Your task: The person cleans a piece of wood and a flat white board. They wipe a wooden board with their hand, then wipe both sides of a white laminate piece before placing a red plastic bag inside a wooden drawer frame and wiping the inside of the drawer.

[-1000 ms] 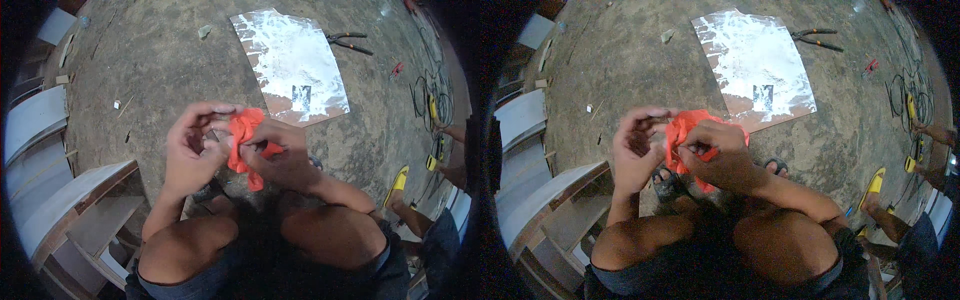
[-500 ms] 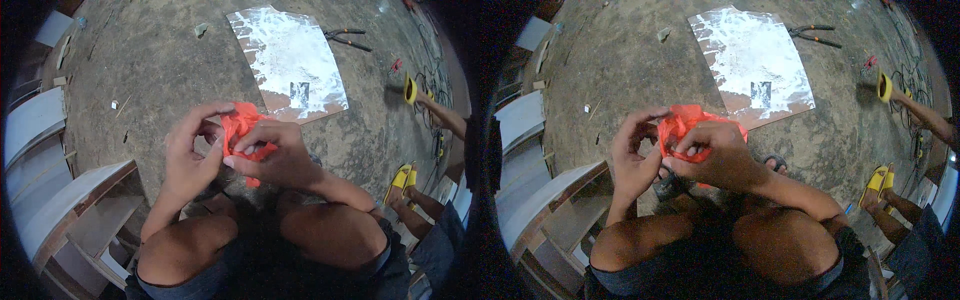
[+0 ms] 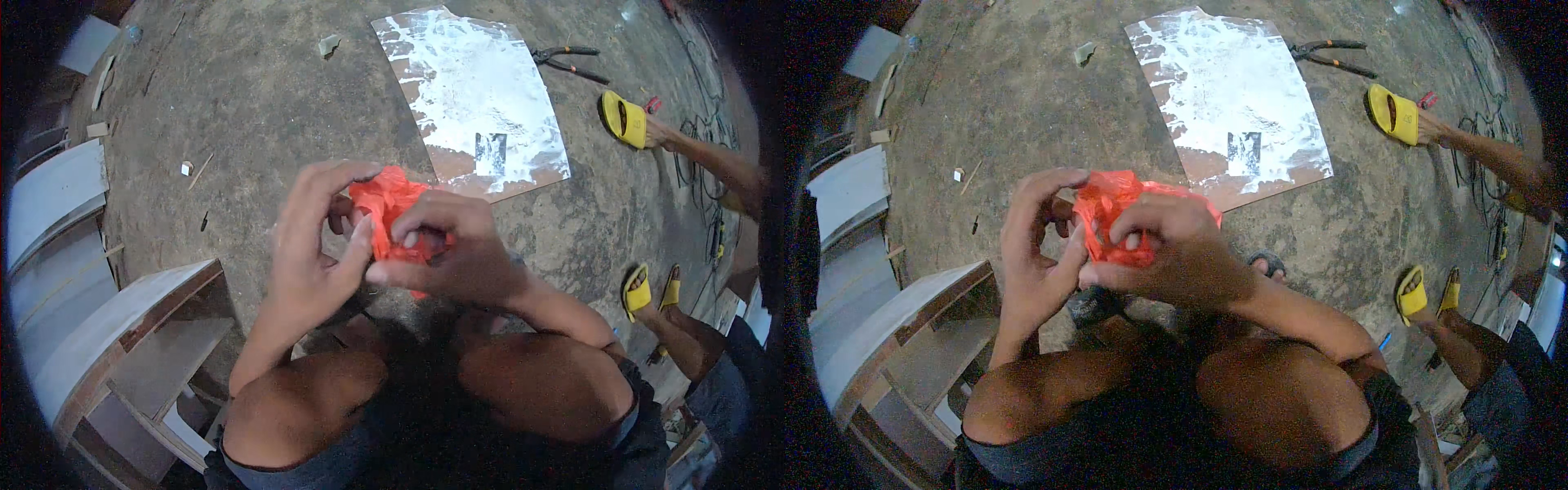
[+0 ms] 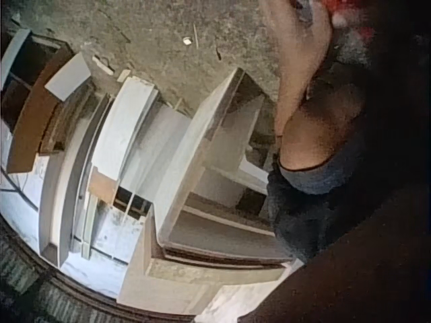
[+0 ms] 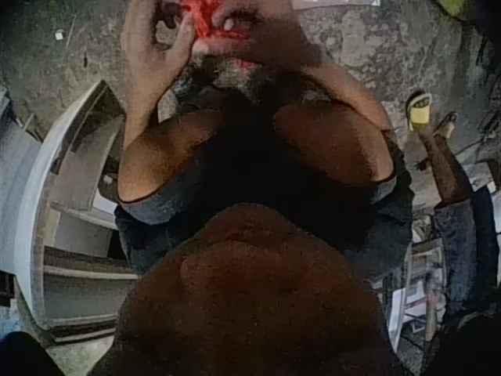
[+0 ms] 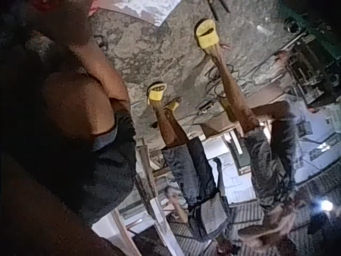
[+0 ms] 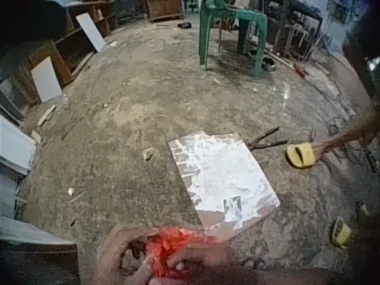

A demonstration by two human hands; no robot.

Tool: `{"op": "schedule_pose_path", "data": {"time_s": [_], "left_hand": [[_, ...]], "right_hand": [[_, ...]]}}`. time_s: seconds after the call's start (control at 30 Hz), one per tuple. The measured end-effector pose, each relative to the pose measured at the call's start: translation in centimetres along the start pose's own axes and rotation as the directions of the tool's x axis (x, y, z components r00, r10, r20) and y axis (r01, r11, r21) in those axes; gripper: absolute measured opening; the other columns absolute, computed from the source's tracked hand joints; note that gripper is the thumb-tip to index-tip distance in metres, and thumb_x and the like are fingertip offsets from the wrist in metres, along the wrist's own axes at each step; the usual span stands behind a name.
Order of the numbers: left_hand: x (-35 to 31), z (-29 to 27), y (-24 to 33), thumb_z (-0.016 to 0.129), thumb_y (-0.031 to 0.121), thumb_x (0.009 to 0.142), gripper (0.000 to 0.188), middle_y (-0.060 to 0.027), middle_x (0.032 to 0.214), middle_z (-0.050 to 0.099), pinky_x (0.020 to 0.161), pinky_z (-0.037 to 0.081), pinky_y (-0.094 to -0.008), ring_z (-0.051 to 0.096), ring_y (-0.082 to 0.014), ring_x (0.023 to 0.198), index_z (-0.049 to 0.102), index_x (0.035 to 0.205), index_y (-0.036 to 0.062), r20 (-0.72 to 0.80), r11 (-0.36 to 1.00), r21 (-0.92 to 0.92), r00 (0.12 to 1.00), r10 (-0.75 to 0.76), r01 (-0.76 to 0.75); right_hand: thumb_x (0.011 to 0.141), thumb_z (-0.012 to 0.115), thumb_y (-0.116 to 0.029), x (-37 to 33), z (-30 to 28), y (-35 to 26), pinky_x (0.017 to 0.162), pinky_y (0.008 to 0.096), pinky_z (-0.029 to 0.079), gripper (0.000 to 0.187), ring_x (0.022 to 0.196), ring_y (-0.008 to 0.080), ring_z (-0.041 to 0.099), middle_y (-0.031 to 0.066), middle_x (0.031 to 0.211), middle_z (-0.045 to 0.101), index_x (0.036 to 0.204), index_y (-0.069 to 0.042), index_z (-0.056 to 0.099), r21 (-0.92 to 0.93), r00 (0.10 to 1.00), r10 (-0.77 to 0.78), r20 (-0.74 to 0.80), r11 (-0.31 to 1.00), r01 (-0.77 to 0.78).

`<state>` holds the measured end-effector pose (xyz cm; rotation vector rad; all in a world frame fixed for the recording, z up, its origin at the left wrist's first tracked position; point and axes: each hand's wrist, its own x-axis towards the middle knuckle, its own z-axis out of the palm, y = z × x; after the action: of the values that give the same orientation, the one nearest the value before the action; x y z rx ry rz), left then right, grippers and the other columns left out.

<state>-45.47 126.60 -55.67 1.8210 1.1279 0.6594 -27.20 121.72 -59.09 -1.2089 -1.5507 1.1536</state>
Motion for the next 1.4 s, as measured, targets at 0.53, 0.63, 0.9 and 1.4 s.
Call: {"op": "schedule_pose_path", "data": {"time_s": [0.53, 0.63, 0.9, 1.4], "left_hand": [[0.3, 0.8, -1.4, 0.062, -0.007, 0.077, 0.059, -0.0091, 0.114, 0.053, 0.072, 0.047, -0.0245, 0.054, -0.0087, 0.079, 0.043, 0.131, 0.0056, 0.17, 0.965, -0.177, 0.972, -0.165, 0.195], [0.2, 0.7, -1.8, 0.061, -0.009, 0.073, 0.064, -0.0098, 0.115, 0.053, 0.07, 0.047, -0.0243, 0.055, -0.0085, 0.077, 0.042, 0.133, 0.0063, 0.194, 0.971, -0.112, 0.963, -0.189, 0.213], [0.5, -0.8, -1.1, 0.064, 0.0, 0.069, 0.059, -0.0048, 0.076, 0.059, 0.065, 0.048, -0.029, 0.057, -0.0167, 0.064, 0.047, 0.125, 0.006, 0.348, 0.869, 0.103, 0.801, -0.487, 0.484], [-0.6, -0.2, -0.8, 0.059, -0.003, 0.082, 0.049, -0.0104, 0.101, 0.066, 0.078, 0.05, -0.0257, 0.063, -0.0147, 0.088, 0.045, 0.129, -0.0009, 0.211, 0.696, -0.628, 0.937, -0.278, 0.348]], "right_hand": [[0.085, 0.067, -0.019, -0.3, -0.2, 2.4, 0.057, 0.0255, 0.039, 0.019, 0.061, 0.0111, 0.047, 0.0039, 0.067, 0.056, 0.076, -0.003, 0.063, 0.176, 0.939, 0.103, -0.329, 0.983, -0.046], [0.087, 0.065, -0.021, -0.1, -0.3, 2.5, 0.059, 0.0245, 0.04, 0.021, 0.064, 0.0096, 0.049, 0.0029, 0.069, 0.058, 0.078, -0.002, 0.065, 0.274, 0.912, 0.153, -0.38, 0.961, -0.047], [0.092, 0.06, -0.025, -0.3, -1.1, 1.7, 0.059, 0.0212, 0.042, 0.025, 0.065, 0.0061, 0.053, 0.0016, 0.075, 0.063, 0.087, -0.002, 0.069, 0.352, 0.906, 0.375, -0.196, 0.889, -0.292], [0.079, 0.075, -0.011, -0.3, -0.5, 1.6, 0.064, 0.0252, 0.05, 0.02, 0.072, 0.0112, 0.062, 0.0058, 0.082, 0.068, 0.096, -0.004, 0.07, -0.031, 0.991, 0.026, -0.131, 0.999, -0.03]]}}
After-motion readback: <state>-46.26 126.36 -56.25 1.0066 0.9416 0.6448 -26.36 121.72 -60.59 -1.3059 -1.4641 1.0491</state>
